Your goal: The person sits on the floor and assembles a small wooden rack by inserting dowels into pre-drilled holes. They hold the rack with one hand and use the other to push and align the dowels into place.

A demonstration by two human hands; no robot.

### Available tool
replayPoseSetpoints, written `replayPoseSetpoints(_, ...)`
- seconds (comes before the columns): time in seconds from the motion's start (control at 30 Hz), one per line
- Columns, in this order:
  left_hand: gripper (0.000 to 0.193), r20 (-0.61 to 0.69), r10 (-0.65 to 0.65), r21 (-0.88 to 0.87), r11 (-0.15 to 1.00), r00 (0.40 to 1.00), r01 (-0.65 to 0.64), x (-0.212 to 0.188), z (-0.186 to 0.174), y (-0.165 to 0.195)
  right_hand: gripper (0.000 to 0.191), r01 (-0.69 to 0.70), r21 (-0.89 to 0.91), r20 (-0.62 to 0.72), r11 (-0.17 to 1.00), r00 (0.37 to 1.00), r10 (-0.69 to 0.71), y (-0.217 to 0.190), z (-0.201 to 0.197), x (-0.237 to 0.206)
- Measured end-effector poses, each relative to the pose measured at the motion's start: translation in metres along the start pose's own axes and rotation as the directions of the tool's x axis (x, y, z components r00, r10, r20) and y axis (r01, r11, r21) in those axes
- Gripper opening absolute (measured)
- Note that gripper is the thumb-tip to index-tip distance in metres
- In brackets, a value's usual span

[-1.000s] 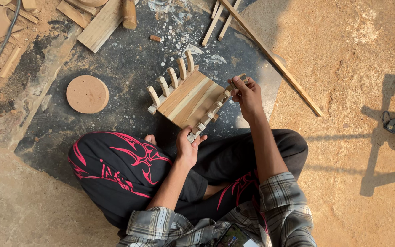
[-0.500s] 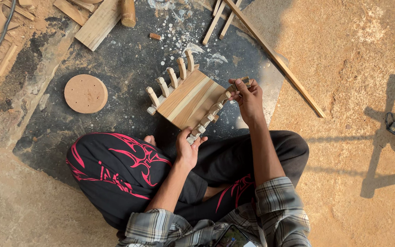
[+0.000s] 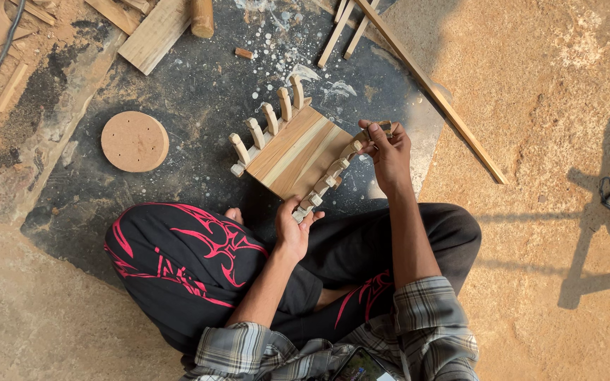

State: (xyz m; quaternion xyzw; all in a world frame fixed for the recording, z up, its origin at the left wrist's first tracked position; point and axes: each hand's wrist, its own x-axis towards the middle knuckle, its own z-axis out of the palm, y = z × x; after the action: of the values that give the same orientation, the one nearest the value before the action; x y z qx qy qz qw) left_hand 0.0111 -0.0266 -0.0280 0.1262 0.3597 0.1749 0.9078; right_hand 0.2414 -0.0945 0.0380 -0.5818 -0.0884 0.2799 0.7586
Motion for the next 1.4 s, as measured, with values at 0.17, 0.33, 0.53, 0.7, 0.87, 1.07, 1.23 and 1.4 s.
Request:
replayPoseSetpoints(0.17, 0.025, -0.073, -0.023, 0.004, 1.0, 0.997, 0.024, -0.001, 0.006, 0.004, 0.031, 0.08, -0.2, -0.099, 0.976, 0.99, -0.101, 0.007, 0.008, 0.001)
replayPoseSetpoints(0.33, 0.024, -0.078, -0.029, 0.031, 0.999, 0.997, 0.032, 0.0, 0.005, 0.005, 0.029, 0.057, -0.165, -0.108, 0.985, 0.991, -0.076, 0.004, 0.009, -0.001)
replayPoseSetpoints(0.53, 0.029, -0.001, -0.041, 0.002, 0.999, 0.999, 0.041, 0.005, 0.003, 0.006, 0.027, 0.02, 0.049, -0.121, 0.999, 0.993, -0.014, 0.002, 0.007, -0.008)
replayPoseSetpoints(0.7, 0.03, 0.032, -0.037, 0.007, 0.999, 0.999, 0.037, 0.009, 0.008, 0.008, 0.024, 0.011, -0.095, -0.235, 0.995, 0.971, -0.033, -0.001, 0.004, -0.018)
replayPoseSetpoints(0.87, 0.031, 0.048, -0.026, 0.009, 1.0, 0.999, 0.026, 0.009, 0.014, 0.012, 0.017, -0.048, -0.274, -0.162, 0.96, 0.987, 0.003, -0.003, 0.007, -0.028)
replayPoseSetpoints(1.07, 0.029, 0.039, -0.038, 0.02, 0.999, 0.999, 0.037, 0.01, 0.016, 0.014, 0.019, 0.206, -0.796, 0.045, 0.57, 0.958, -0.283, 0.001, 0.021, -0.036)
replayPoseSetpoints(1.23, 0.031, 0.045, -0.028, 0.009, 1.0, 0.999, 0.028, 0.011, 0.015, 0.013, 0.019, 0.314, -0.893, 0.184, 0.322, 0.908, -0.375, 0.0, 0.03, -0.039)
replayPoseSetpoints(1.4, 0.028, 0.008, -0.043, -0.004, 0.999, 0.999, 0.043, 0.01, 0.014, 0.012, 0.019, 0.046, -0.911, 0.016, 0.41, 0.997, -0.076, -0.005, 0.029, -0.036)
